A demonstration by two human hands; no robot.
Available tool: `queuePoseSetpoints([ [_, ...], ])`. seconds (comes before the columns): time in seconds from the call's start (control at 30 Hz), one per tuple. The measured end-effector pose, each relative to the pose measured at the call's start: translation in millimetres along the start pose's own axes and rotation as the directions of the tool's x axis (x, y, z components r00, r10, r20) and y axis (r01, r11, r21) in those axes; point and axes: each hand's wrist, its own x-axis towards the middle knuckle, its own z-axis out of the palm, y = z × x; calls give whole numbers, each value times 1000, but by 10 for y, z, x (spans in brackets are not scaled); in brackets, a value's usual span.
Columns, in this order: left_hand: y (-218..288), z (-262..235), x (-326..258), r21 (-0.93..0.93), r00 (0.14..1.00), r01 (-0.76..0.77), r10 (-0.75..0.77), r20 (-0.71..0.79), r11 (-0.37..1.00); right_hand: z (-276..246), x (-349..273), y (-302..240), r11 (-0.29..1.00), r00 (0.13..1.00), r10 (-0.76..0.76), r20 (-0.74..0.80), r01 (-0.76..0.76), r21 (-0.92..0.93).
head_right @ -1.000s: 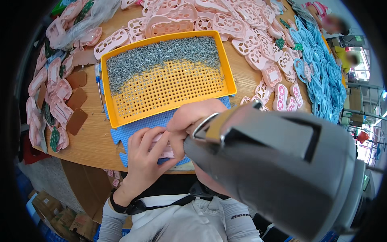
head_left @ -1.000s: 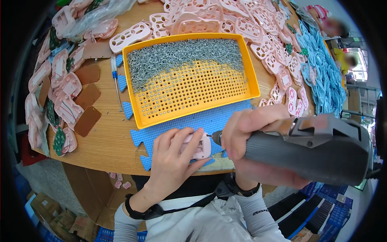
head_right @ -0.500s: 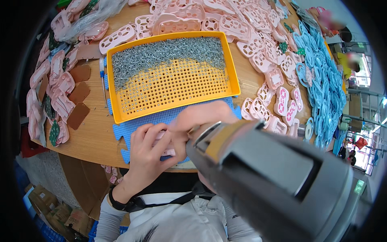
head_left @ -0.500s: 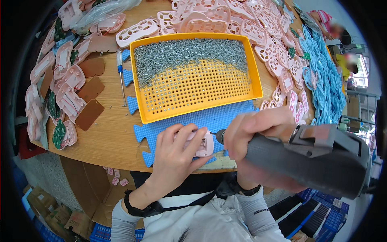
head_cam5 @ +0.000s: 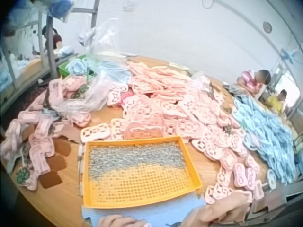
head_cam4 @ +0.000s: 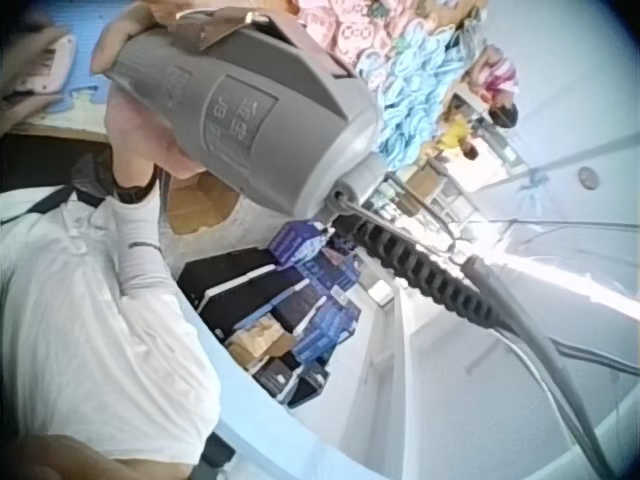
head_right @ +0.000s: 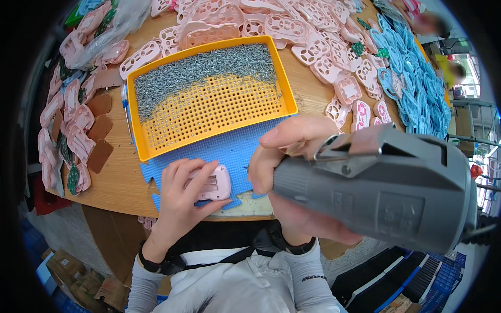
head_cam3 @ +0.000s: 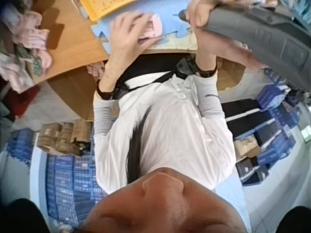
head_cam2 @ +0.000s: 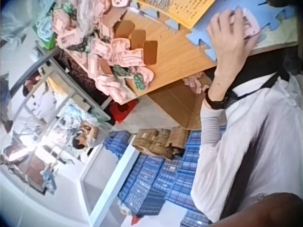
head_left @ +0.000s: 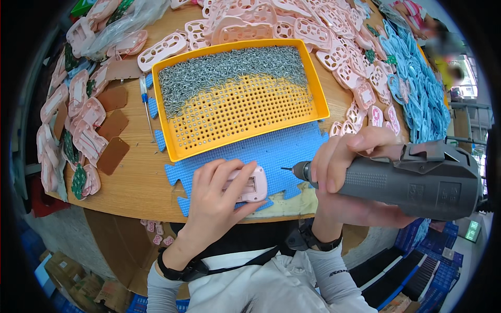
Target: Assembling plastic toy parts using a power screwdriver.
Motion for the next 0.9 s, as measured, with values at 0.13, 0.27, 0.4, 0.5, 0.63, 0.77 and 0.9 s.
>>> queuePoseSetpoints([
  [0.13, 37, 34, 15, 51, 1000, 4, -4, -3, 999, 3, -252, -143, 1000, 1000, -2, -2, 2, 10],
  [0.27, 83, 50, 31, 93, 999, 47, -47, -12, 995, -17, -386, -214, 1000, 1000, 4, 13, -5, 30],
  [0.4, 67, 74, 33, 77, 999, 54, -53, -11, 996, -6, -247, -113, 999, 999, 13, 35, -14, 40],
  [0.5, 43, 81, 24, 55, 998, 57, -56, -27, 997, 66, -182, -29, 999, 998, 23, 58, -25, 48],
  [0.63, 24, 87, 9, 40, 997, 62, -60, -37, 997, 95, -167, 11, 997, 994, 41, 105, -47, 59],
  [0.77, 40, 68, 29, 34, 998, 53, -52, -27, 998, 119, -162, -63, 996, 986, 50, 160, -61, 65],
  [0.9, 18, 64, 2, 33, 998, 54, -53, -21, 998, 168, -166, -45, 994, 976, 65, 209, -82, 74],
])
